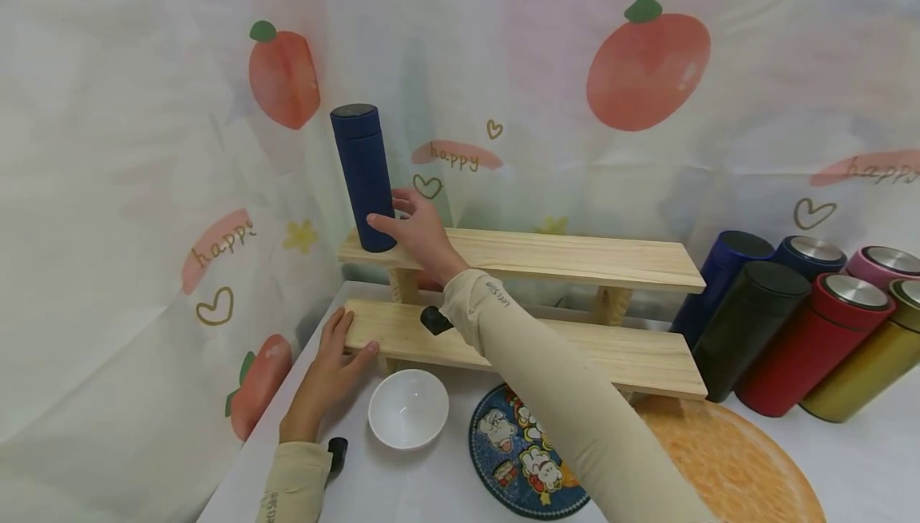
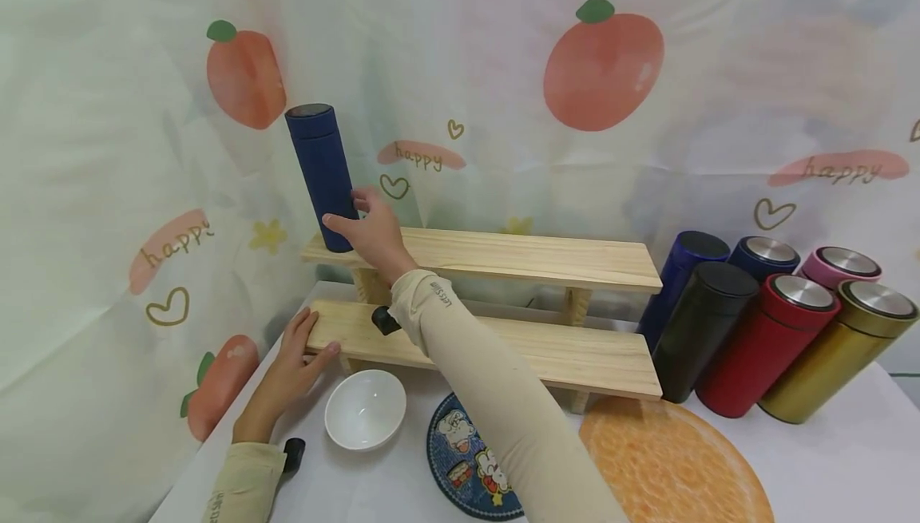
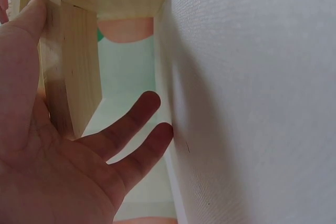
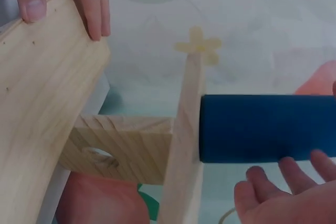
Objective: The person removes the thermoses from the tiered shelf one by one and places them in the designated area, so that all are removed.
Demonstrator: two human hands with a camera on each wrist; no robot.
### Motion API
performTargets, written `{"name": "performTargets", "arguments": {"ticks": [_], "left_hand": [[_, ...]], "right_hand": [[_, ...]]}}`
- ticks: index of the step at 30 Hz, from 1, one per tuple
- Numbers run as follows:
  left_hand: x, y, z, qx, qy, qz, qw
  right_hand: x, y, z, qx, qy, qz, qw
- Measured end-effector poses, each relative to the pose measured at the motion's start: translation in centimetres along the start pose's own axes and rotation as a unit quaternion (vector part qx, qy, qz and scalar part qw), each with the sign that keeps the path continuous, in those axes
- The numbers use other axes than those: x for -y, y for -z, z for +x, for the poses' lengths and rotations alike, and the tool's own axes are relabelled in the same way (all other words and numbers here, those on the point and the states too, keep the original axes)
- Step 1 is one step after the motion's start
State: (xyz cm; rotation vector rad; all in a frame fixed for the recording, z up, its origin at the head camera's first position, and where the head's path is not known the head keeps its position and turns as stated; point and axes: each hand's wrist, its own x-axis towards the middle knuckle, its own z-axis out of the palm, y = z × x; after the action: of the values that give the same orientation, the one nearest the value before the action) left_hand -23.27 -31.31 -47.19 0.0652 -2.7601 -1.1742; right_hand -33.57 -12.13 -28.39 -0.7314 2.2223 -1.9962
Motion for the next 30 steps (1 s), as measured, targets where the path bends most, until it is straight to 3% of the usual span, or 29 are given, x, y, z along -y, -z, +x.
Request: {"name": "performTargets", "arguments": {"ticks": [5, 16, 23, 30], "left_hand": [[0.1, 0.1, 0.1, -0.005, -0.002, -0.001, 1.0], [0.1, -0.6, 0.6, -0.009, -0.022, -0.012, 0.9996], [0.2, -0.7, 0.5, -0.028, -0.036, -0.011, 0.9989], [0.6, -0.2, 0.3, -0.019, -0.021, -0.006, 0.9996]], "right_hand": [[-0.4, -0.7, 0.2, -0.014, 0.003, -0.014, 1.0], [-0.8, -1.2, 2.4, -0.026, -0.043, -0.005, 0.999], [-1.4, -2.2, 4.2, -0.038, -0.034, -0.019, 0.999], [-2.2, -3.0, 4.7, -0.038, -0.027, -0.019, 0.999]]}}
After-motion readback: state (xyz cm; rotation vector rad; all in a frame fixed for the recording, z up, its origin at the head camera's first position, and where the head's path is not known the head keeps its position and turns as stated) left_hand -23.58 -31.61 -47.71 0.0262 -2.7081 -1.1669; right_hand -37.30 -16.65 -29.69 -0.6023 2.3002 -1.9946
